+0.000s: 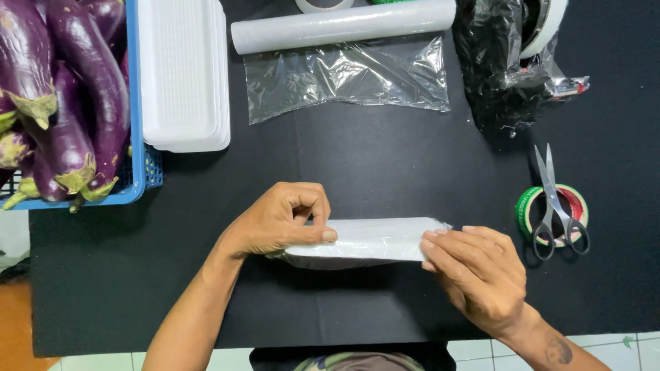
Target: A person prepares a sheet of plastic wrap, places an eggplant on a foam tray, and wraps it securely, using scissors to cut the wrap.
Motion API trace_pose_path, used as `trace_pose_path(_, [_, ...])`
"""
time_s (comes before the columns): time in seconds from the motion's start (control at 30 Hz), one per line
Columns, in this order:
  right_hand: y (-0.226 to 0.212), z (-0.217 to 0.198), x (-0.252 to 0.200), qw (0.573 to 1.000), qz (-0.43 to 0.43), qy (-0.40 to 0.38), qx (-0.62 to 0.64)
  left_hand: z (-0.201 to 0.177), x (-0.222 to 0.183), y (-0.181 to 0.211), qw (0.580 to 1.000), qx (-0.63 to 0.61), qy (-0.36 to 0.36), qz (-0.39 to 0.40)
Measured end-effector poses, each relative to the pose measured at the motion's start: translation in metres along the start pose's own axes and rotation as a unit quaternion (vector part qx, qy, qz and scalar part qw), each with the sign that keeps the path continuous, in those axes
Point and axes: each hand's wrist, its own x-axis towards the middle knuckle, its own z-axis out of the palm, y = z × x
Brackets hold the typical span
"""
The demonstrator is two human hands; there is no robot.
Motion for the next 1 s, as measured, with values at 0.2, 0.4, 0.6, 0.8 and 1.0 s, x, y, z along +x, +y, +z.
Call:
trace_pose_path(0.2, [0.000, 0.001, -0.004, 1.000, -0.006, 0.020, -0.004, -0.003, 0.004, -0.010, 0.992, 0.106, 0.058, 0.038])
trace_pose_path(0.4, [-0.003, 0.000, -0.005, 1.000, 0.002, 0.019, -0.002, 0.015, -0.037, 0.024, 0.849, 0.385, 0.263, 0.249])
trace_pose_path(0.6, [0.002, -0.014, 0.001, 0.997, 0.038, -0.032, 0.060, 0.054, -0.045, -0.004, 0.782, 0.412, 0.289, 0.369])
trace_pose_path(0.8, [0.011, -0.006, 0.064, 0.942, 0.123, -0.243, 0.197, 0.058, -0.049, -0.006, 0.796, 0.390, 0.288, 0.364])
trace_pose_path(1.0, [-0.010, 0.005, 0.098, 0.874, 0.235, -0.315, 0.285, 0.063, -0.048, -0.014, 0.804, 0.357, 0.322, 0.350])
